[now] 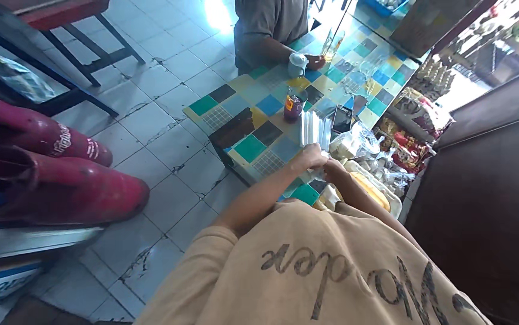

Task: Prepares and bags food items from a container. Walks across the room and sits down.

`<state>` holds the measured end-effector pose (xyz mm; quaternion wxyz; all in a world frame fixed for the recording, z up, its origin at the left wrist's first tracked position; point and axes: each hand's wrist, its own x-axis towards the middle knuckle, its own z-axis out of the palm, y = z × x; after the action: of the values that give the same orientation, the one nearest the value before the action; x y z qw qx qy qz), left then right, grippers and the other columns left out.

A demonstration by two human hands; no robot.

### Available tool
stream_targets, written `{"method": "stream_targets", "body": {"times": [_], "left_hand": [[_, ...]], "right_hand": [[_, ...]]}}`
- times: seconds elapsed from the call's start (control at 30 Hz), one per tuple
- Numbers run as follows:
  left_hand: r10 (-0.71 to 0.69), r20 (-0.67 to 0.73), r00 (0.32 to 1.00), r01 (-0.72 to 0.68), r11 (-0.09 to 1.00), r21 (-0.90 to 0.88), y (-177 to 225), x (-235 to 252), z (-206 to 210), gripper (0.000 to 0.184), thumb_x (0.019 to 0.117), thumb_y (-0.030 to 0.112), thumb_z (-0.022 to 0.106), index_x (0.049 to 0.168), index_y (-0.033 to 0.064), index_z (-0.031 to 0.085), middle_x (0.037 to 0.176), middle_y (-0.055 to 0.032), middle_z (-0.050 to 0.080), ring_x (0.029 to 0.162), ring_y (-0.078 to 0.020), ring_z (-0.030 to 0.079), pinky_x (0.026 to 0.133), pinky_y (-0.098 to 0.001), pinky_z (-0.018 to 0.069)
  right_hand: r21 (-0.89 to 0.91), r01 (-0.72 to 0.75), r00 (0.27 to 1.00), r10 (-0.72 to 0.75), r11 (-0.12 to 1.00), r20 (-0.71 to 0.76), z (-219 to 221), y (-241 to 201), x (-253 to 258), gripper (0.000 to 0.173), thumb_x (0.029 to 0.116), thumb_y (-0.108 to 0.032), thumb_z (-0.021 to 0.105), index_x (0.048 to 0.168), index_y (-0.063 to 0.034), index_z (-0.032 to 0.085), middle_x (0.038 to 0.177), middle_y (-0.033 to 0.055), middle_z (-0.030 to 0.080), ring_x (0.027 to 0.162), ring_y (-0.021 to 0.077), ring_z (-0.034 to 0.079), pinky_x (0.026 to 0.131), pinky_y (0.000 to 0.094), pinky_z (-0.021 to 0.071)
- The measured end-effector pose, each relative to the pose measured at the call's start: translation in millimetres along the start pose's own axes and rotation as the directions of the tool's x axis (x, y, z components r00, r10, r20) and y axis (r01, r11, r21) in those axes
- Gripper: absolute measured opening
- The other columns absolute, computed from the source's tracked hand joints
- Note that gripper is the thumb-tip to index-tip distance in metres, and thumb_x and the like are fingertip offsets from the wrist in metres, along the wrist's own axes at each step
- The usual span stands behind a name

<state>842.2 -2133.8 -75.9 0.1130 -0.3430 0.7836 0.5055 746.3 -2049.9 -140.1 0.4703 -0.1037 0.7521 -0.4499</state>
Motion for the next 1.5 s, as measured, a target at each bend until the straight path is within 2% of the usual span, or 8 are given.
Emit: {"method": "stream_targets", "body": {"times": [0.2,0.47,0.6,0.73,0.9,1.03,1.33,1.5], "left_hand": [[-0.020,-0.003,1.000,0.020,0.981,-0.194,-9,7,3,0.052,0.1032,0.018,0.058,0.145,-0.0075,0.042,0.125,-0.0286,0.060,0.104,-0.0336,0.066,0.094,-0.0474,0.0521],[-0.103,0.035,0.994,0.109,0.904,-0.413,-14,9,11,0.046,0.1050,0.026,0.056,0.138,-0.0058,0.051,0.124,-0.0253,0.060,0.104,-0.0299,0.064,0.092,-0.0444,0.0516],[-0.202,0.050,0.978,0.190,0.776,-0.601,-9,0,5,0.045,0.1047,0.022,0.056,0.141,-0.0033,0.048,0.131,-0.0242,0.056,0.108,-0.0281,0.059,0.093,-0.0411,0.0494],[-0.178,0.019,0.984,0.140,0.696,-0.704,-4,-4,9,0.040,0.1028,0.010,0.055,0.140,0.0001,0.046,0.111,-0.0164,0.058,0.084,-0.0176,0.059,0.076,-0.0306,0.0523],[-0.064,-0.094,0.994,-0.011,0.770,-0.638,14,-25,-7,0.037,0.1014,0.006,0.058,0.135,-0.0021,0.048,0.110,-0.0158,0.057,0.076,-0.0156,0.058,0.070,-0.0298,0.0541],[0.055,-0.232,0.971,-0.136,0.927,-0.350,30,-43,-28,0.028,0.1019,0.007,0.058,0.127,-0.0046,0.056,0.101,-0.0162,0.060,0.070,-0.0173,0.063,0.068,-0.0330,0.0581],[0.122,-0.329,0.937,-0.170,0.978,-0.120,56,-78,-60,0.020,0.0970,-0.004,0.056,0.114,-0.0004,0.066,0.100,-0.0135,0.068,0.069,-0.0131,0.069,0.069,-0.0293,0.0608],[0.128,-0.267,0.955,-0.181,0.966,-0.183,52,-74,-62,0.020,0.1022,0.000,0.052,0.114,-0.0017,0.068,0.110,-0.0134,0.069,0.080,-0.0106,0.069,0.078,-0.0279,0.0593]], "right_hand": [[-0.345,-0.017,0.999,0.030,0.938,0.031,-13,-14,-1,0.027,0.1046,-0.015,0.058,0.126,0.0012,0.058,0.105,0.0127,0.059,0.085,0.0170,0.053,0.076,0.0361,0.0470],[-0.785,0.242,0.961,-0.250,0.571,0.115,-32,-16,-3,0.030,0.0986,-0.018,0.067,0.119,0.0033,0.070,0.114,0.0282,0.070,0.113,0.0471,0.064,0.099,0.0688,0.0442],[-0.691,0.316,0.867,-0.493,0.650,-0.067,-50,-28,-36,0.031,0.0998,-0.021,0.068,0.121,0.0012,0.070,0.115,0.0229,0.072,0.108,0.0399,0.069,0.098,0.0604,0.0495],[-0.412,0.091,0.993,-0.053,0.906,0.103,-63,-4,-20,0.058,0.1084,-0.041,0.052,0.152,-0.0036,0.043,0.139,0.0266,0.057,0.117,0.0397,0.063,0.095,0.0560,0.0534],[-0.199,0.115,0.992,-0.103,0.973,0.069,-55,-42,-45,0.023,0.1051,-0.016,0.060,0.117,0.0035,0.059,0.093,0.0107,0.061,0.073,0.0131,0.059,0.070,0.0317,0.0547],[-0.139,0.237,0.971,-0.236,0.961,0.025,-67,-71,-71,0.013,0.0977,-0.006,0.068,0.105,-0.0023,0.057,0.079,0.0012,0.059,0.057,0.0040,0.054,0.056,0.0204,0.0507],[-0.453,0.454,0.868,-0.496,0.767,0.031,-103,-93,-105,0.015,0.0980,-0.004,0.068,0.112,-0.0001,0.071,0.108,0.0131,0.064,0.080,0.0116,0.068,0.076,0.0275,0.0603],[-0.380,0.622,0.778,-0.597,0.685,0.195,-104,-77,-99,0.032,0.1088,-0.008,0.041,0.125,0.0023,0.067,0.124,0.0135,0.067,0.100,0.0098,0.068,0.093,0.0298,0.0564]]}}
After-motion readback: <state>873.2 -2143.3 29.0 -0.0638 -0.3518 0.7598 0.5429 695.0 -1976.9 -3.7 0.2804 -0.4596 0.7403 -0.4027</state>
